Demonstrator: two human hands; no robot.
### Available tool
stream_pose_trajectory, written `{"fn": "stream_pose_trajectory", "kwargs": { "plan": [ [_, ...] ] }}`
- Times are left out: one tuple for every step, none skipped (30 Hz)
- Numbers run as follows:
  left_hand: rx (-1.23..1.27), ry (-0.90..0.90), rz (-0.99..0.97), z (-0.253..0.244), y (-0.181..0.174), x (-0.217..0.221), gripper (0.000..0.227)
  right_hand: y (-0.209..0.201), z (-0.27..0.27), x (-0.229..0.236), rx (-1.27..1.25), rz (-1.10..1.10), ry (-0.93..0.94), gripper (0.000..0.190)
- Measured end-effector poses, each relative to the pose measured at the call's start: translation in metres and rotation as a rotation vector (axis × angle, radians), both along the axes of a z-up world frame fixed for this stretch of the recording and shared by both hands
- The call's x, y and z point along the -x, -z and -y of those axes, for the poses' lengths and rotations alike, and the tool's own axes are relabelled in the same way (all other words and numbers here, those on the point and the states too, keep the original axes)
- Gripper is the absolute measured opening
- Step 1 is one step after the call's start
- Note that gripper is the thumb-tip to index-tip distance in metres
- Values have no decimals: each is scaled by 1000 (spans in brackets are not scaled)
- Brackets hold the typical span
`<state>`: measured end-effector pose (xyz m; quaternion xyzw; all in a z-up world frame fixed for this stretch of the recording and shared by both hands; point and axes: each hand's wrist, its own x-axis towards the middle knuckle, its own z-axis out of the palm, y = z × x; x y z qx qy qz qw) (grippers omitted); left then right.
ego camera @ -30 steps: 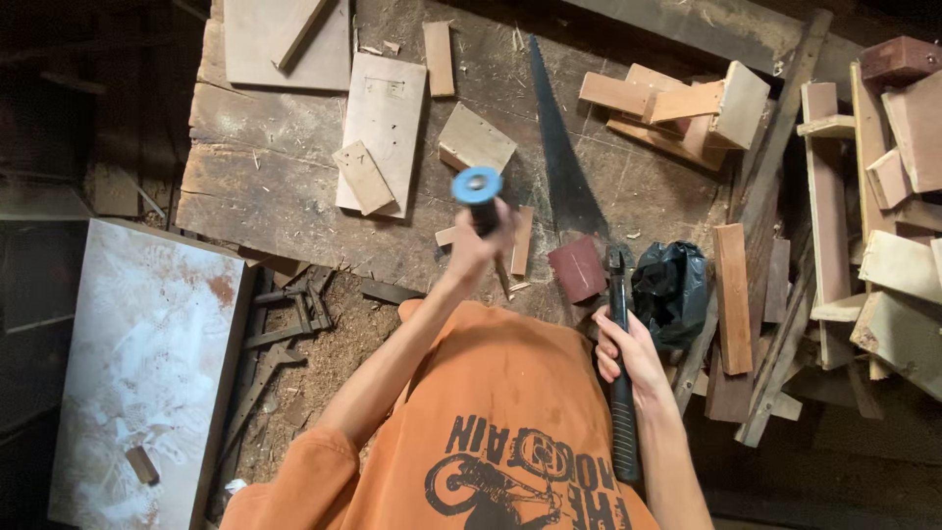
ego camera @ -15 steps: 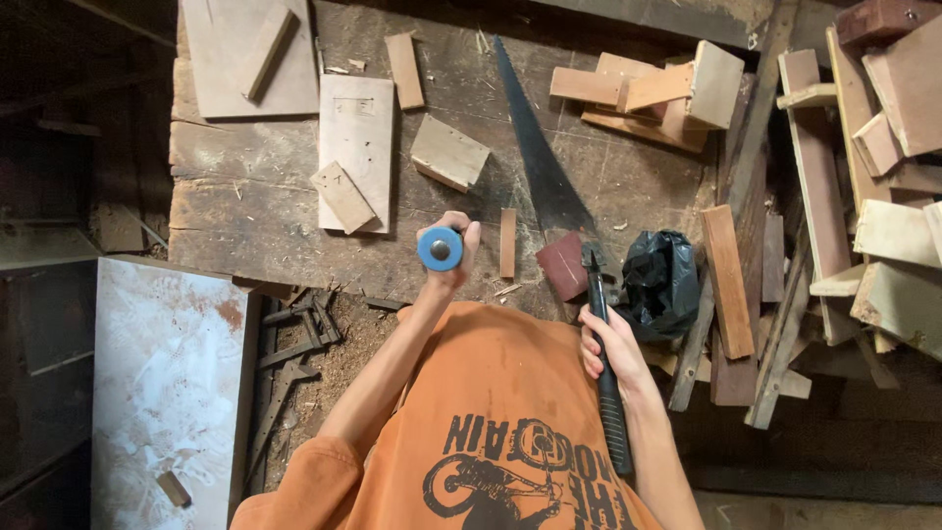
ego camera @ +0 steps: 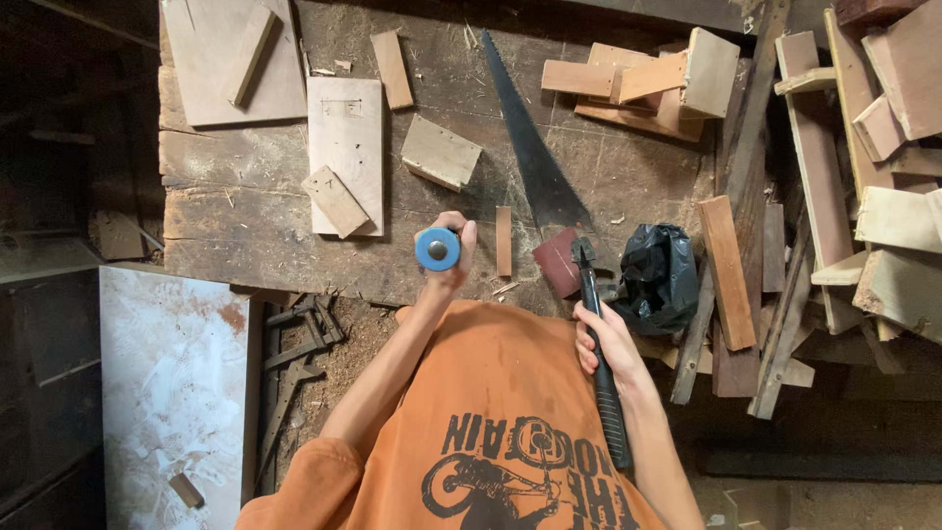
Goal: The person sands a small rectangular wooden block with a sanding block, repeatedly turning it to smooth multiple faces. They briefly set the block down, pick up a hammer and a blue circular object, then resume sanding the same block.
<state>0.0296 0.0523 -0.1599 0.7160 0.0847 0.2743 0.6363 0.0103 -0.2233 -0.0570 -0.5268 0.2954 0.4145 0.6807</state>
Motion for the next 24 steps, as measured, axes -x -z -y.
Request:
{"fn": "stream_pose_trajectory", "kwargs": {
  "plan": [
    [1,1,-9,1,0,-1,16,0,0,-1,5,-2,-1,21],
    [0,2,-12,2,0,-2,17,0,-1,-1,3,0,-6,21],
    [-1,4,-16,3,-1,-3,17,0,-1,-1,1,3,-11,21],
    [-2,6,-20,4,-1,-3,17,1,0,-1,0,4,-16,21],
    [-1,0,-26,5,-1,-3,18,1,0,0,-1,3,-17,21],
    [-2,-6,-33,5,-2,-2,18,2,0,0,-3,2,-20,21],
    [-3,-13,-40,5,-3,-2,19,3,0,1,-4,1,-23,21],
    [9,-11,-60,5,-4,-3,19,4,0,0,-9,0,-20,21],
    [21,-10,-79,5,-5,-3,20,6,1,-2,-14,-2,-17,21],
    [33,-11,-101,6,-7,-3,21,7,2,0,-19,-5,-16,20],
    [16,-6,-150,8,-8,-3,21,9,2,1,-12,-1,-17,19],
    [-2,-5,-199,9,-11,-4,22,10,4,1,-6,1,-23,17],
    [-20,-4,-249,12,-13,-4,23,12,5,1,0,3,-29,15],
    [-107,-26,-196,15,-17,-5,22,13,6,-1,-18,16,-19,16],
    [-195,-47,-144,20,-20,-6,21,13,7,-3,-36,30,-10,19],
    [-285,-73,-93,23,-24,-8,20,13,7,-6,-58,43,-9,23],
    [-232,-28,-70,26,-28,-9,22,12,7,-8,-14,98,-36,22],
    [-175,24,-46,31,-32,-10,23,8,8,-9,33,155,-57,21],
    [-182,36,-30,34,-36,-12,23,4,9,-9,80,213,-78,20],
    [-186,48,-15,38,-40,-12,23,-2,11,-9,100,249,-59,18],
    [-191,59,0,41,-43,-13,24,-10,15,-9,119,285,-41,17],
    [-201,46,2,44,-46,-15,25,-15,14,-11,136,327,-20,16],
    [-210,32,3,45,-49,-16,26,-22,14,-12,180,443,-68,14],
    [-220,21,1,46,-51,-17,28,-32,17,-13,224,556,-115,14]
  ]
}}
